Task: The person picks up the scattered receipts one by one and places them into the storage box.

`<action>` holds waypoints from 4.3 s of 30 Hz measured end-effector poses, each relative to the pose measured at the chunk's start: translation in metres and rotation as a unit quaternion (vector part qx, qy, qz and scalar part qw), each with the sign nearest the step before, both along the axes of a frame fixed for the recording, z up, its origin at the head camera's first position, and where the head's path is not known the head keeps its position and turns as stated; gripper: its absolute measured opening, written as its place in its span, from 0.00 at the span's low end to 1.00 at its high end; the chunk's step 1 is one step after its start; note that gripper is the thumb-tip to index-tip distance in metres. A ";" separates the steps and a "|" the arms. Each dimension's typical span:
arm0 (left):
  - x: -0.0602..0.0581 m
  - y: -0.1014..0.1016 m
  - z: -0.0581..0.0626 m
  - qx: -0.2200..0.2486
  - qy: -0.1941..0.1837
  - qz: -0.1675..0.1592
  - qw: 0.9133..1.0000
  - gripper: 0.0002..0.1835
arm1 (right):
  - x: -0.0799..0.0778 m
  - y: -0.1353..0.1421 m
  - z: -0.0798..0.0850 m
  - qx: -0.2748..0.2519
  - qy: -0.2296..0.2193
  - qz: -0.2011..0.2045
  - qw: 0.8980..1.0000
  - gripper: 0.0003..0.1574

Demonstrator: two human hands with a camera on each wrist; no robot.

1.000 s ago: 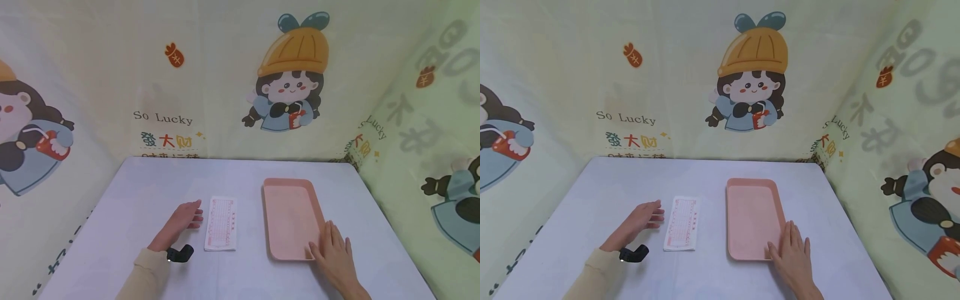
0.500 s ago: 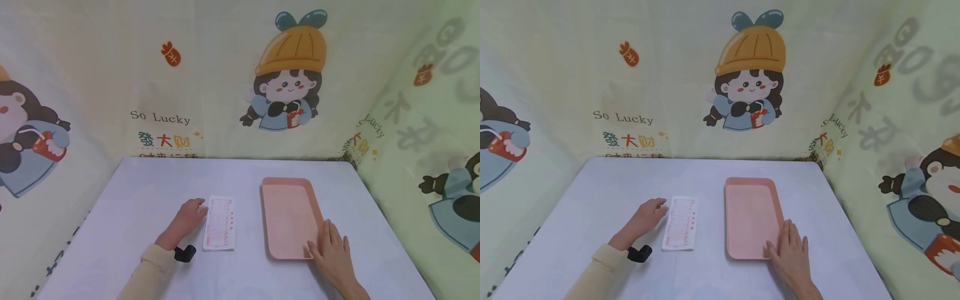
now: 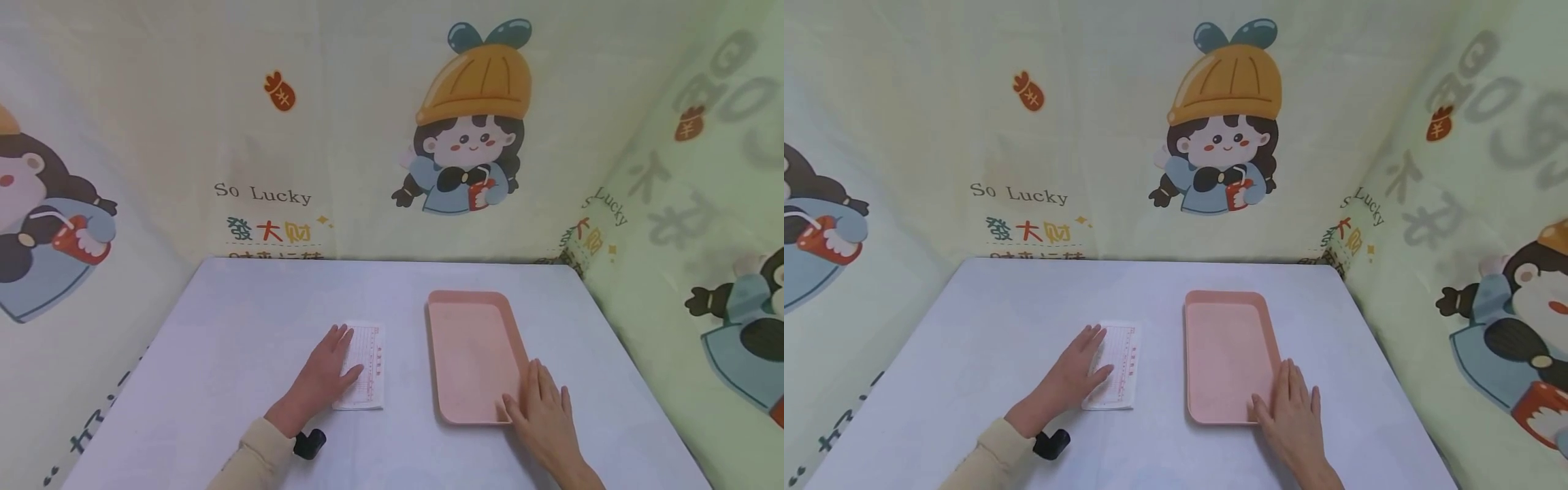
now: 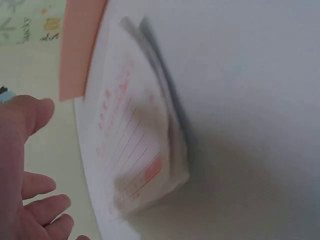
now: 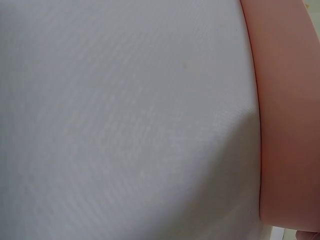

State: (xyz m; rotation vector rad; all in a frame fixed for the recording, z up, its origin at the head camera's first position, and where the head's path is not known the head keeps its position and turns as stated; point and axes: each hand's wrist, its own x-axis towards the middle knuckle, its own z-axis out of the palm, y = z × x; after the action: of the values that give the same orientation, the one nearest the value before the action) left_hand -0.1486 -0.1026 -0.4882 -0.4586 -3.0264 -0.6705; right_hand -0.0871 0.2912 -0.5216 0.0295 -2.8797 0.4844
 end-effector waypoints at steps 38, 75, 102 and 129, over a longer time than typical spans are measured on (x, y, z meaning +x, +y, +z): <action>0.027 0.020 -0.008 -0.059 -0.038 -0.121 0.990 0.30 | 0.002 -0.001 -0.002 -0.009 0.023 -0.001 1.000 0.55; 0.027 0.029 -0.015 -0.103 0.173 -0.139 0.970 0.28 | 0.000 -0.002 -0.001 -0.009 0.009 -0.008 1.000 0.54; 0.000 0.089 0.026 -0.138 0.199 -0.128 0.962 0.29 | 0.003 0.007 0.007 0.014 -0.008 0.009 1.000 0.55; -0.019 0.169 0.023 -0.233 0.229 -0.155 0.932 0.24 | 0.002 0.015 -0.010 0.053 0.078 0.039 0.995 0.54</action>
State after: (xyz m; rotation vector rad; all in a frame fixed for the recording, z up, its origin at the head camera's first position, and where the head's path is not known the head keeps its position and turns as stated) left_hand -0.1671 0.0666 -0.4656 -0.9624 -2.6508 0.1657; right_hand -0.0854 0.3057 -0.5320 0.1876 -2.7553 0.3280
